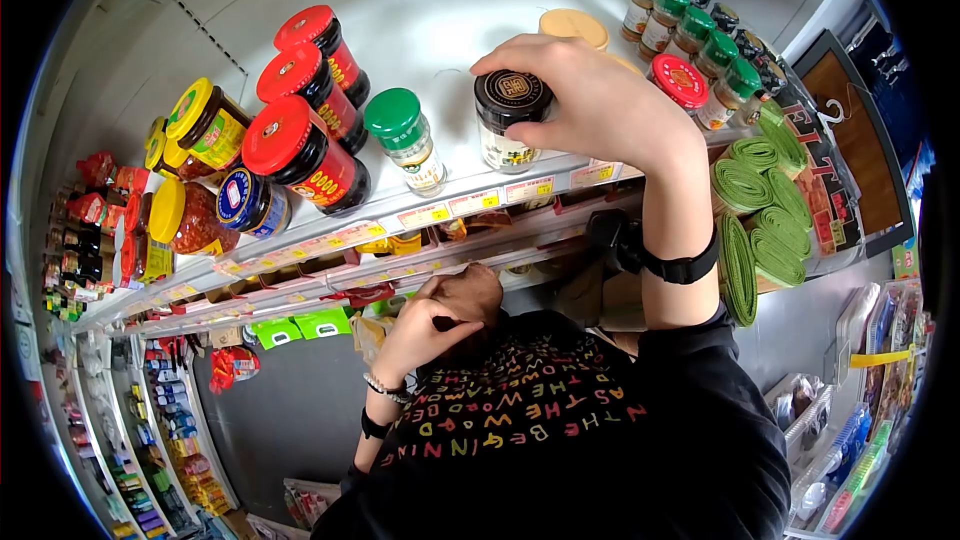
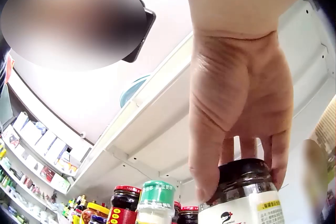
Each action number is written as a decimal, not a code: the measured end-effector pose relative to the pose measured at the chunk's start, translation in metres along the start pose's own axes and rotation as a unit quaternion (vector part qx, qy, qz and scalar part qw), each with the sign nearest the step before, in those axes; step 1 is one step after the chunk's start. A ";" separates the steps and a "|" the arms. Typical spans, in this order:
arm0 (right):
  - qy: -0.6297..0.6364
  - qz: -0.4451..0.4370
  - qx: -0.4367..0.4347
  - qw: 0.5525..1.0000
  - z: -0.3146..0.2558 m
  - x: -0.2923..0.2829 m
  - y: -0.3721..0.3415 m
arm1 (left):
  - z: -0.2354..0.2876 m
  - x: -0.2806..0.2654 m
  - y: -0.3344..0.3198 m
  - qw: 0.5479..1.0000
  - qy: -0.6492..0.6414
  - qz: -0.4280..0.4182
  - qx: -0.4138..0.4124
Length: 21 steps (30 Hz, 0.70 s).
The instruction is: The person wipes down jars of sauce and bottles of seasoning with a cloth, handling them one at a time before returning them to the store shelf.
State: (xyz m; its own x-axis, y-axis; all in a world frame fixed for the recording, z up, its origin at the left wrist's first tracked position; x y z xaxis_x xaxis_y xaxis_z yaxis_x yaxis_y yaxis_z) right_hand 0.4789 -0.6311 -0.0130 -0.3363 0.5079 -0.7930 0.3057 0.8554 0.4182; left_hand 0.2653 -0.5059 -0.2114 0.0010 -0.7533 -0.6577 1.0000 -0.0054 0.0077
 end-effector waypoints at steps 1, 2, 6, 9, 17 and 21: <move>-0.009 -0.001 0.013 1.000 0.001 -0.001 -0.001 | 0.000 0.000 -0.001 1.000 -0.012 0.008 -0.005; -0.017 -0.002 0.025 1.000 0.002 -0.001 -0.001 | 0.000 -0.001 -0.002 1.000 -0.024 0.016 -0.010; -0.010 0.002 -0.003 1.000 0.008 0.000 -0.002 | 0.001 0.000 -0.003 1.000 -0.018 0.018 -0.008; 0.008 0.007 -0.011 1.000 0.006 -0.001 -0.002 | -0.001 0.001 -0.004 1.000 -0.020 0.022 -0.010; 0.033 -0.002 0.006 0.999 0.005 -0.001 0.001 | 0.004 0.000 -0.003 1.000 -0.008 0.010 -0.008; 0.030 -0.001 -0.003 1.000 0.004 -0.001 0.000 | 0.003 0.001 -0.004 1.000 -0.016 0.018 0.000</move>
State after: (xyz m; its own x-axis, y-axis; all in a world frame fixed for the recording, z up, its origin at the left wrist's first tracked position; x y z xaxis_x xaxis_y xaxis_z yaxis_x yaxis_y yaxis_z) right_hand 0.4831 -0.6321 -0.0136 -0.3895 0.5103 -0.7667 0.2989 0.8574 0.4189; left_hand 0.2610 -0.5086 -0.2098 0.0363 -0.7735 -0.6328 0.9993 0.0222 0.0302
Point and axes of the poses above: each hand's wrist, its own y-axis towards the middle knuckle, its own x-axis out of the palm, z = x × y, the point moved 4 cm from there along y, towards the middle knuckle, and after that the axes turned 8 degrees about y, right-handed, at the moved point
